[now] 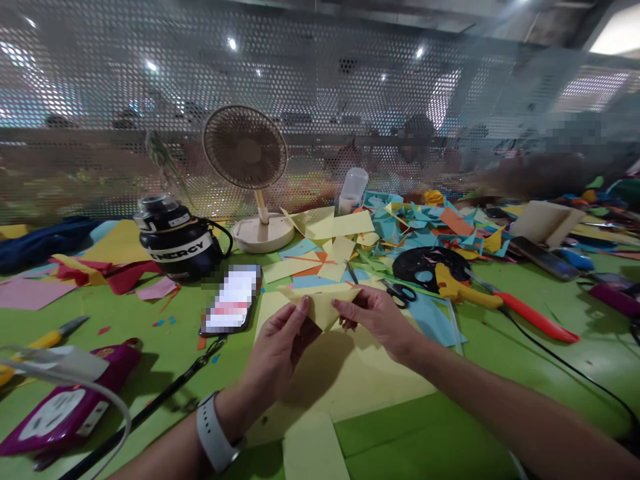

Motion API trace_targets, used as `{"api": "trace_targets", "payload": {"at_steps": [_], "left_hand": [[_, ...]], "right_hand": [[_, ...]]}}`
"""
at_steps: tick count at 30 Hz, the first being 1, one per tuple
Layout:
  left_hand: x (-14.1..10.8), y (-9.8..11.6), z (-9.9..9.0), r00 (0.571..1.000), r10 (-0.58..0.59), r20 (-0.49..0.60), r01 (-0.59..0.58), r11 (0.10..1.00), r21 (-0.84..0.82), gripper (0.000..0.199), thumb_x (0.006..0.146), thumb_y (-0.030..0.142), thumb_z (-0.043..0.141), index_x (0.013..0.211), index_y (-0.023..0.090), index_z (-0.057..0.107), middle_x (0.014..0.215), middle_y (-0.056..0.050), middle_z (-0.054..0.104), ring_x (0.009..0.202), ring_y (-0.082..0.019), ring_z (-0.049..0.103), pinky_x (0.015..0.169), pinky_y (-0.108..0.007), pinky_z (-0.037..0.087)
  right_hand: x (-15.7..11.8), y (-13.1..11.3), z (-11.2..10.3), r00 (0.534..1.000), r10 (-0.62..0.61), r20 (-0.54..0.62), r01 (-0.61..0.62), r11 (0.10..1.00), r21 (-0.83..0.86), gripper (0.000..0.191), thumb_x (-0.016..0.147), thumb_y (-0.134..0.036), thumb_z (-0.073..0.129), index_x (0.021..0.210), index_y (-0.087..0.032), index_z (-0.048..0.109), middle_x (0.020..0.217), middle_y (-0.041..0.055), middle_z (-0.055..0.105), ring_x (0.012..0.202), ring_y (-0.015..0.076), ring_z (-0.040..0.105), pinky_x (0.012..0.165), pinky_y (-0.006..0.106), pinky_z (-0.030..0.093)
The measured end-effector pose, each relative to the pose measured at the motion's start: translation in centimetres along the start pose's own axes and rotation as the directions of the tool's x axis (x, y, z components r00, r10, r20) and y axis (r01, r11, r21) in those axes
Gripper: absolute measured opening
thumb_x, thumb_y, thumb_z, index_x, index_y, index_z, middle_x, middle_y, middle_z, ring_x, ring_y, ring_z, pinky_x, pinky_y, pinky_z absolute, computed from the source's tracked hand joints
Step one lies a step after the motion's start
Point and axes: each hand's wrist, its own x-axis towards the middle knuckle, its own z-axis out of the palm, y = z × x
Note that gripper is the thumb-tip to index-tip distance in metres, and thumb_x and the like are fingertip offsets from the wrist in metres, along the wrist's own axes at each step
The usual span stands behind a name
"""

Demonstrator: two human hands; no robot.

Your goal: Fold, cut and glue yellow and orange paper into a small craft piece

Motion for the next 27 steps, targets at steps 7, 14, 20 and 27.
{"api": "trace_targets", "payload": {"at_steps": [7, 14, 20, 27], "left_hand": [[0.06, -0.24, -0.22, 1.000, 0.011, 0.020, -0.011, 1.000, 0.026, 0.021, 0.060, 0.032, 0.085, 0.069, 0.020, 0.071, 0.064, 0.001, 0.067, 0.056, -0.009, 0.057, 0.059, -0.019, 0.051], [0.10, -0.31, -0.35, 0.999, 0.028, 0.028, -0.029, 0.999, 0.032, 0.020, 0.064, 0.033, 0.083, 0.072, 0.019, 0.072, 0.065, 0.002, 0.066, 0.055, -0.007, 0.056, 0.056, -0.017, 0.049], [0.10, -0.25, -0.05, 0.999, 0.039, 0.026, -0.040, 0.999, 0.032, 0.021, 0.064, 0.033, 0.083, 0.068, 0.017, 0.071, 0.061, 0.002, 0.064, 0.053, -0.006, 0.054, 0.055, -0.015, 0.047], [0.06, -0.23, 0.02, 0.997, 0.058, 0.058, -0.060, 0.998, 0.034, 0.021, 0.067, 0.036, 0.081, 0.071, 0.017, 0.072, 0.064, 0.001, 0.065, 0.058, -0.007, 0.057, 0.064, -0.019, 0.050]], "right_hand": [[0.14, 0.31, -0.11, 1.000, 0.003, -0.005, -0.003, 1.000, 0.020, 0.034, 0.065, -0.045, 0.079, 0.073, -0.016, 0.063, 0.061, -0.0023, 0.063, 0.053, 0.0085, 0.054, 0.055, 0.022, 0.044], [0.12, 0.40, -0.21, 1.000, -0.002, -0.005, 0.002, 1.000, 0.004, 0.034, 0.066, -0.044, 0.078, 0.077, -0.016, 0.064, 0.063, -0.0021, 0.063, 0.055, 0.0089, 0.054, 0.056, 0.023, 0.043], [0.02, 0.26, -0.25, 1.000, 0.003, -0.010, -0.003, 0.999, -0.040, 0.034, 0.066, -0.044, 0.078, 0.078, -0.015, 0.065, 0.064, -0.0013, 0.062, 0.056, 0.0096, 0.054, 0.056, 0.023, 0.044], [0.09, 0.27, -0.35, 1.000, -0.003, -0.005, 0.003, 0.999, -0.051, 0.033, 0.067, -0.043, 0.078, 0.080, -0.016, 0.065, 0.063, -0.0023, 0.062, 0.055, 0.0089, 0.054, 0.055, 0.022, 0.043]]}}
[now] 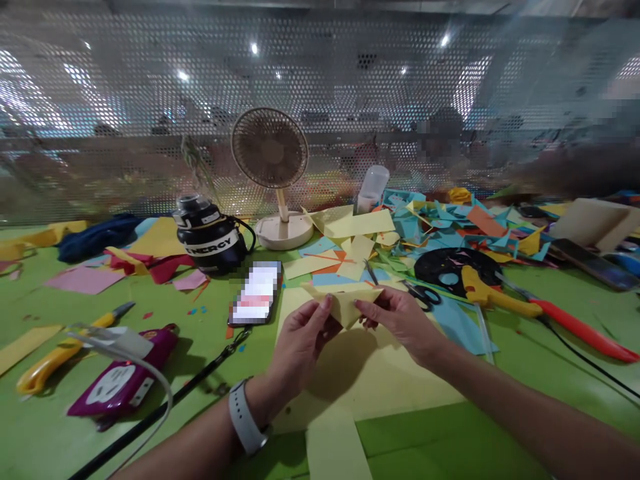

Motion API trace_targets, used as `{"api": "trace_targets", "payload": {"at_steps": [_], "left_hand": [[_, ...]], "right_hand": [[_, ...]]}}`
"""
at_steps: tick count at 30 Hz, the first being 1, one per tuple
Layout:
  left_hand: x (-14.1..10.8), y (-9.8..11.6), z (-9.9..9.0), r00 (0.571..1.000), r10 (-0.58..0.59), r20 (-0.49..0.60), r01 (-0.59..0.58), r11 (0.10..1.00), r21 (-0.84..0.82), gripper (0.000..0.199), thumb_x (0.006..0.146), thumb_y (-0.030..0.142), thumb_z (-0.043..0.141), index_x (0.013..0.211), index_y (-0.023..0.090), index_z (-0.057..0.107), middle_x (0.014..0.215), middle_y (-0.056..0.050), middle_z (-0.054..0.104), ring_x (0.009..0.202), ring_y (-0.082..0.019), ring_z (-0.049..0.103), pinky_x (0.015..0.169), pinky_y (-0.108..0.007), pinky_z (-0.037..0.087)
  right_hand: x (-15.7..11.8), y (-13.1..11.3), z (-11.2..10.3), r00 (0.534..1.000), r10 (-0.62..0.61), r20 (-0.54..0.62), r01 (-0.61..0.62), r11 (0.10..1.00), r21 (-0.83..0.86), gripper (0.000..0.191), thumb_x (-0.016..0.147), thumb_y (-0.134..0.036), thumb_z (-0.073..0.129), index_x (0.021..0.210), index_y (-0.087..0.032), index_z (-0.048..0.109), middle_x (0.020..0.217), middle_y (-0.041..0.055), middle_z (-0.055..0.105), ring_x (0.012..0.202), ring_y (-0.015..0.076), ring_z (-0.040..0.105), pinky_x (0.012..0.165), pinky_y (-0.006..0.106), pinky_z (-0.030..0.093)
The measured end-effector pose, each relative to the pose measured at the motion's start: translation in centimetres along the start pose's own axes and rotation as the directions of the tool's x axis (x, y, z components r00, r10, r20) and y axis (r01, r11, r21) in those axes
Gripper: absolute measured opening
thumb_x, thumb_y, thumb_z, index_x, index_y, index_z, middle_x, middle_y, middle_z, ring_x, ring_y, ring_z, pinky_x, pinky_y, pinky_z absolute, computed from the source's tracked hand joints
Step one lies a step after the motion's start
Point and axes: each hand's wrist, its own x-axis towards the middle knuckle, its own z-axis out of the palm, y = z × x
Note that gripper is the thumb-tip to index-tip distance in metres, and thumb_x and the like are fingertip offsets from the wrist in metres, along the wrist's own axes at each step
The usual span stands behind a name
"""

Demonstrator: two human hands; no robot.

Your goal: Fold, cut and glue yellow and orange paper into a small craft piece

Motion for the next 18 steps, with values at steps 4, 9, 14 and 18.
{"api": "trace_targets", "payload": {"at_steps": [4, 9, 14, 18], "left_hand": [[0.08, -0.10, -0.19, 1.000, 0.000, 0.000, 0.000, 1.000, 0.007, 0.020, 0.068, 0.035, 0.080, 0.070, 0.017, 0.071, 0.062, 0.002, 0.063, 0.055, -0.006, 0.054, 0.061, -0.019, 0.048], [0.01, -0.11, -0.30, 1.000, -0.012, -0.011, 0.012, 1.000, -0.004, 0.020, 0.068, 0.034, 0.081, 0.068, 0.017, 0.070, 0.058, 0.003, 0.060, 0.051, -0.005, 0.052, 0.054, -0.016, 0.045], [-0.03, 0.05, -0.08, 0.999, -0.004, -0.036, 0.005, 1.000, 0.021, 0.021, 0.064, 0.034, 0.083, 0.071, 0.018, 0.071, 0.064, 0.002, 0.067, 0.054, -0.007, 0.057, 0.055, -0.017, 0.047], [-0.04, -0.18, -0.22, 0.997, 0.068, -0.034, -0.066, 0.996, 0.061, 0.017, 0.067, 0.031, 0.081, 0.076, 0.020, 0.073, 0.077, 0.001, 0.073, 0.067, -0.010, 0.063, 0.066, -0.019, 0.050]], "right_hand": [[-0.08, 0.13, -0.04, 1.000, -0.005, 0.006, 0.005, 1.000, -0.003, 0.032, 0.068, -0.043, 0.077, 0.081, -0.015, 0.065, 0.064, -0.0020, 0.062, 0.056, 0.0089, 0.054, 0.056, 0.022, 0.043], [-0.04, 0.18, 0.01, 1.000, -0.007, 0.008, 0.007, 1.000, 0.025, 0.033, 0.067, -0.044, 0.078, 0.078, -0.016, 0.065, 0.063, -0.0022, 0.062, 0.056, 0.0089, 0.054, 0.056, 0.022, 0.043], [-0.05, 0.01, 0.13, 0.999, 0.041, -0.005, -0.041, 0.997, 0.069, 0.035, 0.062, -0.044, 0.081, 0.077, -0.015, 0.067, 0.066, -0.0010, 0.064, 0.058, 0.0092, 0.054, 0.058, 0.022, 0.043], [-0.34, 0.08, 0.36, 0.990, 0.104, 0.094, -0.110, 0.992, 0.057, 0.039, 0.063, -0.044, 0.080, 0.085, -0.014, 0.071, 0.074, 0.0033, 0.069, 0.062, 0.0111, 0.057, 0.059, 0.023, 0.044]]}}
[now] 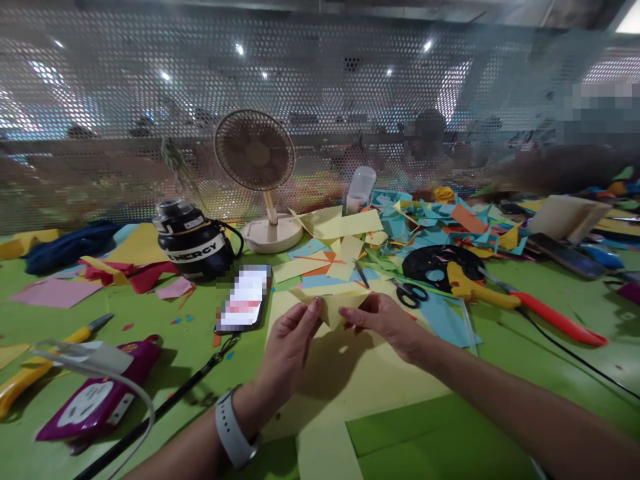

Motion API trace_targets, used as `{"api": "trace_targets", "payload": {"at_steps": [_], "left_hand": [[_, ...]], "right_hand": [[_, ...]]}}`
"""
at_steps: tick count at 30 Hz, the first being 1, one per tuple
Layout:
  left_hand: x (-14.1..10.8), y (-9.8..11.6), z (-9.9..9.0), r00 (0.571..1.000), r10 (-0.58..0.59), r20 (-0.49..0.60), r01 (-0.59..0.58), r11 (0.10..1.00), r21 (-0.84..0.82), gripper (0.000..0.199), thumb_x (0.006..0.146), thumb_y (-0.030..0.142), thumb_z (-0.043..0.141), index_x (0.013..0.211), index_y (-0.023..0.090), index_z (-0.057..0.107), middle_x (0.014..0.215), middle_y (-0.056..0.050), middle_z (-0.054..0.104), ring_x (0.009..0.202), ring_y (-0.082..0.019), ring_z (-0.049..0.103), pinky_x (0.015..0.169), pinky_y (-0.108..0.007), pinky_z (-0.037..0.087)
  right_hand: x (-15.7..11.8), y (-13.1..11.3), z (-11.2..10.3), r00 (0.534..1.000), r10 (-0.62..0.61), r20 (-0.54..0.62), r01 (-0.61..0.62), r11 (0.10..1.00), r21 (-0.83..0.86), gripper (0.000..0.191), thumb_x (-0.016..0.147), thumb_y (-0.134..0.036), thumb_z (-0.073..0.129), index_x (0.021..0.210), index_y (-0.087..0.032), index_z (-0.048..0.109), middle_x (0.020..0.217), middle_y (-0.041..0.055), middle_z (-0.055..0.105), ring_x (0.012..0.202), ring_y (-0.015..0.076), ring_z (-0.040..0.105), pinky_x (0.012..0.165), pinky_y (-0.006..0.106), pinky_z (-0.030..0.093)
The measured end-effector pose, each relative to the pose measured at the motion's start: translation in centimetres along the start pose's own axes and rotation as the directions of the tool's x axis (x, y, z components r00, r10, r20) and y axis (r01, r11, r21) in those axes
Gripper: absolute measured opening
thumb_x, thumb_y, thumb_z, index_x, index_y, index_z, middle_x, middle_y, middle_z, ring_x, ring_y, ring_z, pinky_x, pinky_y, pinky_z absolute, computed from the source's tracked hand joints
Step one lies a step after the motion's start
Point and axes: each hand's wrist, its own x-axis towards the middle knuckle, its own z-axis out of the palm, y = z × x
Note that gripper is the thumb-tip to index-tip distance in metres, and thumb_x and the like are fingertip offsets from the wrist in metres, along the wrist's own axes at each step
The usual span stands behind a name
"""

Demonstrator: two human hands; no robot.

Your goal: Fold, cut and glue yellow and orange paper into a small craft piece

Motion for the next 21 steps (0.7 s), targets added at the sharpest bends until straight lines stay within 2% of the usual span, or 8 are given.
{"api": "trace_targets", "payload": {"at_steps": [3, 5, 11, 17, 21], "left_hand": [[-0.12, -0.20, -0.07, 1.000, 0.026, 0.007, -0.026, 0.999, 0.037, 0.015, 0.069, 0.030, 0.080, 0.078, 0.020, 0.074, 0.081, 0.001, 0.074, 0.073, -0.011, 0.065, 0.072, -0.019, 0.051], [-0.17, -0.25, -0.01, 0.999, 0.017, 0.031, -0.018, 0.999, 0.034, 0.014, 0.071, 0.031, 0.079, 0.077, 0.019, 0.074, 0.082, 0.000, 0.074, 0.074, -0.011, 0.065, 0.073, -0.018, 0.051], [0.03, -0.18, 0.13, 0.996, -0.031, 0.086, 0.033, 0.999, -0.030, 0.016, 0.074, 0.031, 0.076, 0.080, 0.017, 0.073, 0.083, -0.002, 0.074, 0.070, -0.011, 0.066, 0.073, -0.021, 0.053], [-0.13, 0.21, 0.10, 0.997, -0.059, 0.056, 0.060, 0.998, -0.015, 0.018, 0.071, 0.030, 0.078, 0.082, 0.017, 0.073, 0.081, -0.003, 0.074, 0.068, -0.012, 0.066, 0.070, -0.021, 0.052], [0.10, 0.60, -0.09, 0.998, -0.066, 0.019, 0.067, 0.997, -0.047, 0.016, 0.070, 0.029, 0.080, 0.078, 0.017, 0.073, 0.072, 0.000, 0.071, 0.064, -0.009, 0.063, 0.064, -0.017, 0.050]], "right_hand": [[-0.17, 0.18, 0.39, 0.997, 0.023, 0.080, -0.026, 0.999, 0.031, 0.042, 0.060, -0.040, 0.083, 0.092, -0.015, 0.072, 0.082, 0.0047, 0.071, 0.065, 0.0126, 0.060, 0.062, 0.025, 0.047], [-0.17, 0.22, 0.62, 0.996, 0.004, 0.090, -0.008, 0.999, 0.048, 0.041, 0.060, -0.039, 0.083, 0.093, -0.016, 0.073, 0.081, 0.0037, 0.071, 0.065, 0.0126, 0.061, 0.063, 0.026, 0.049], [0.02, 0.08, 0.79, 1.000, -0.013, 0.017, 0.012, 0.999, 0.039, 0.035, 0.054, -0.042, 0.084, 0.075, -0.016, 0.075, 0.064, 0.0016, 0.069, 0.057, 0.0138, 0.060, 0.059, 0.027, 0.048], [-0.30, 0.31, 0.62, 0.999, 0.046, 0.000, -0.046, 0.999, -0.008, 0.041, 0.063, -0.055, 0.076, 0.063, -0.014, 0.074, 0.060, 0.0047, 0.070, 0.050, 0.0115, 0.056, 0.053, 0.025, 0.043], [-0.15, -0.03, 0.18, 0.996, -0.050, -0.069, 0.047, 0.998, -0.044, 0.037, 0.070, -0.052, 0.070, 0.061, -0.016, 0.072, 0.060, 0.0024, 0.068, 0.054, 0.0110, 0.055, 0.056, 0.024, 0.041]]}}
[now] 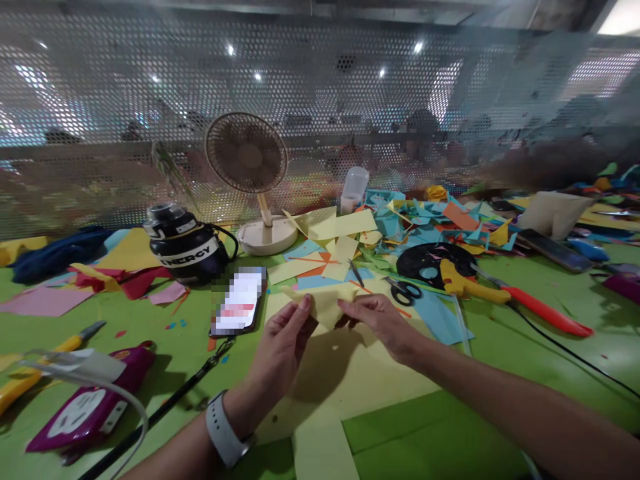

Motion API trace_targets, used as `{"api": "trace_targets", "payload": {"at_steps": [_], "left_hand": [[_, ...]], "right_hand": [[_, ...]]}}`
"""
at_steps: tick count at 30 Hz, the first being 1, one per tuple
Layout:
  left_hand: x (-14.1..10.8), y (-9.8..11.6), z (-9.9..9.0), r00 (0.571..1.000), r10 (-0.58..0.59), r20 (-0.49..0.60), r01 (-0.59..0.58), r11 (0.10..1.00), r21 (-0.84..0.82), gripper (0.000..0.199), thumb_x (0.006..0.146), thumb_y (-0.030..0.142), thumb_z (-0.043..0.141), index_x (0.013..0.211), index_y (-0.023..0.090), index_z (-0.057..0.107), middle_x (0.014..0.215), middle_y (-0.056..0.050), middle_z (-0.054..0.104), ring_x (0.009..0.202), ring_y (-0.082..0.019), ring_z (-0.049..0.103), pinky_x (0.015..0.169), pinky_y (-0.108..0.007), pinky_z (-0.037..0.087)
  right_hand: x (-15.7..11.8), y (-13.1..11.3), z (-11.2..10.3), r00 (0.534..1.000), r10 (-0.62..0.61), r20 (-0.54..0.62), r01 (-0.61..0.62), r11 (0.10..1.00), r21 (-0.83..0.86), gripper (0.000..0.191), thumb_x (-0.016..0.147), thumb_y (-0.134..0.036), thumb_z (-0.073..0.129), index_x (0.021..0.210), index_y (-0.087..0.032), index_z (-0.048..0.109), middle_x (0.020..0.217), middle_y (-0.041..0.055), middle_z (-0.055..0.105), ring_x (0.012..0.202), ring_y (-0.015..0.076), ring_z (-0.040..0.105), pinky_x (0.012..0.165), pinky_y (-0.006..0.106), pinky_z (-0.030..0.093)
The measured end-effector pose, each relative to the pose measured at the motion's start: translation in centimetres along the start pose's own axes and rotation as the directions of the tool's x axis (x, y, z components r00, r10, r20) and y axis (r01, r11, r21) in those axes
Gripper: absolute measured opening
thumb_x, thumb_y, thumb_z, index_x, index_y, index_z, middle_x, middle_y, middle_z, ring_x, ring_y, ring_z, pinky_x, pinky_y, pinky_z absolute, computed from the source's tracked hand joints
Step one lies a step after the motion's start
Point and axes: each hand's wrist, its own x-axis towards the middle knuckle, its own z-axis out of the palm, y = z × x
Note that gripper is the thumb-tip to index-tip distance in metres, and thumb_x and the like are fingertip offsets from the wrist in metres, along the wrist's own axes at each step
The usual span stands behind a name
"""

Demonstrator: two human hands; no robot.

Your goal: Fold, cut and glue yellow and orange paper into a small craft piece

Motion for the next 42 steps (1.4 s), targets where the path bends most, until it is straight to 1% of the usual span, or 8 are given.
{"api": "trace_targets", "payload": {"at_steps": [5, 10, 13, 18, 26, 30, 34, 42], "left_hand": [[0.7, 0.5, -0.2, 0.994, 0.025, -0.106, -0.032, 0.997, -0.063, 0.021, 0.061, 0.026, 0.085, 0.072, 0.015, 0.070, 0.071, 0.001, 0.070, 0.064, -0.008, 0.063, 0.066, -0.017, 0.050], [0.5, 0.3, 0.1, 0.997, 0.021, -0.077, -0.024, 0.999, -0.028, 0.021, 0.061, 0.027, 0.085, 0.070, 0.016, 0.070, 0.064, 0.003, 0.067, 0.056, -0.007, 0.058, 0.058, -0.016, 0.048], [0.1, 0.1, 0.3, 1.000, 0.003, -0.006, -0.003, 1.000, -0.002, 0.019, 0.065, 0.029, 0.083, 0.073, 0.017, 0.071, 0.066, 0.002, 0.067, 0.058, -0.007, 0.058, 0.059, -0.016, 0.048], [0.1, 0.3, 0.3, 1.000, 0.001, -0.030, -0.002, 1.000, -0.018, 0.020, 0.065, 0.029, 0.083, 0.066, 0.017, 0.068, 0.062, 0.004, 0.063, 0.056, -0.005, 0.054, 0.058, -0.014, 0.047], [0.0, 0.1, 0.1, 0.998, -0.007, -0.070, 0.007, 1.000, -0.005, 0.022, 0.066, 0.029, 0.082, 0.063, 0.016, 0.064, 0.054, 0.005, 0.057, 0.048, -0.005, 0.050, 0.050, -0.014, 0.046], [-0.3, -0.1, 0.1, 0.994, -0.079, -0.078, 0.083, 0.995, 0.050, 0.022, 0.064, 0.029, 0.083, 0.075, 0.017, 0.068, 0.069, 0.001, 0.069, 0.058, -0.011, 0.061, 0.060, -0.023, 0.054], [-0.7, -0.3, 0.4, 0.991, -0.130, 0.028, 0.120, 0.964, 0.238, 0.036, 0.064, 0.021, 0.083, 0.097, 0.016, 0.071, 0.092, -0.009, 0.074, 0.075, -0.018, 0.069, 0.069, -0.026, 0.054], [-0.7, -0.5, 0.4, 0.996, -0.052, 0.076, 0.027, 0.953, 0.300, 0.025, 0.069, 0.022, 0.080, 0.092, 0.016, 0.073, 0.084, -0.006, 0.075, 0.068, -0.013, 0.066, 0.066, -0.021, 0.050]], "right_hand": [[0.9, -0.4, -1.3, 0.975, -0.149, -0.165, 0.156, 0.987, 0.033, 0.031, 0.074, -0.047, 0.066, 0.072, -0.017, 0.073, 0.072, 0.0039, 0.070, 0.062, 0.0125, 0.058, 0.059, 0.024, 0.041], [0.7, -0.3, -0.8, 0.997, -0.066, -0.033, 0.067, 0.998, 0.014, 0.040, 0.071, -0.054, 0.069, 0.073, -0.015, 0.071, 0.069, 0.0034, 0.068, 0.059, 0.0116, 0.056, 0.055, 0.024, 0.038], [0.5, -0.1, -0.2, 0.994, -0.067, -0.089, 0.064, 0.997, -0.032, 0.039, 0.068, -0.053, 0.073, 0.059, -0.016, 0.067, 0.056, 0.0004, 0.062, 0.052, 0.0101, 0.049, 0.053, 0.024, 0.036], [0.7, -0.2, -0.6, 0.975, -0.183, -0.128, 0.178, 0.983, -0.050, 0.040, 0.076, -0.051, 0.065, 0.055, -0.017, 0.065, 0.054, 0.0003, 0.060, 0.053, 0.0106, 0.048, 0.054, 0.025, 0.036], [0.8, 0.2, -0.9, 0.994, -0.094, -0.048, 0.090, 0.993, -0.082, 0.035, 0.070, -0.046, 0.073, 0.056, -0.016, 0.062, 0.054, -0.0010, 0.060, 0.050, 0.0089, 0.047, 0.053, 0.024, 0.036], [0.7, 0.3, -0.7, 0.992, -0.114, -0.059, 0.107, 0.989, -0.104, 0.036, 0.069, -0.047, 0.073, 0.055, -0.017, 0.060, 0.052, -0.0023, 0.058, 0.050, 0.0089, 0.046, 0.053, 0.024, 0.035], [0.3, 0.0, -0.2, 0.986, -0.158, -0.051, 0.146, 0.972, -0.182, 0.038, 0.071, -0.049, 0.071, 0.054, -0.017, 0.059, 0.051, -0.0032, 0.054, 0.051, 0.0094, 0.044, 0.053, 0.025, 0.034], [0.1, 0.4, 0.2, 0.988, -0.157, -0.007, 0.151, 0.961, -0.230, 0.039, 0.072, -0.050, 0.068, 0.053, -0.017, 0.057, 0.050, -0.0028, 0.052, 0.050, 0.0094, 0.041, 0.050, 0.025, 0.032]]}}
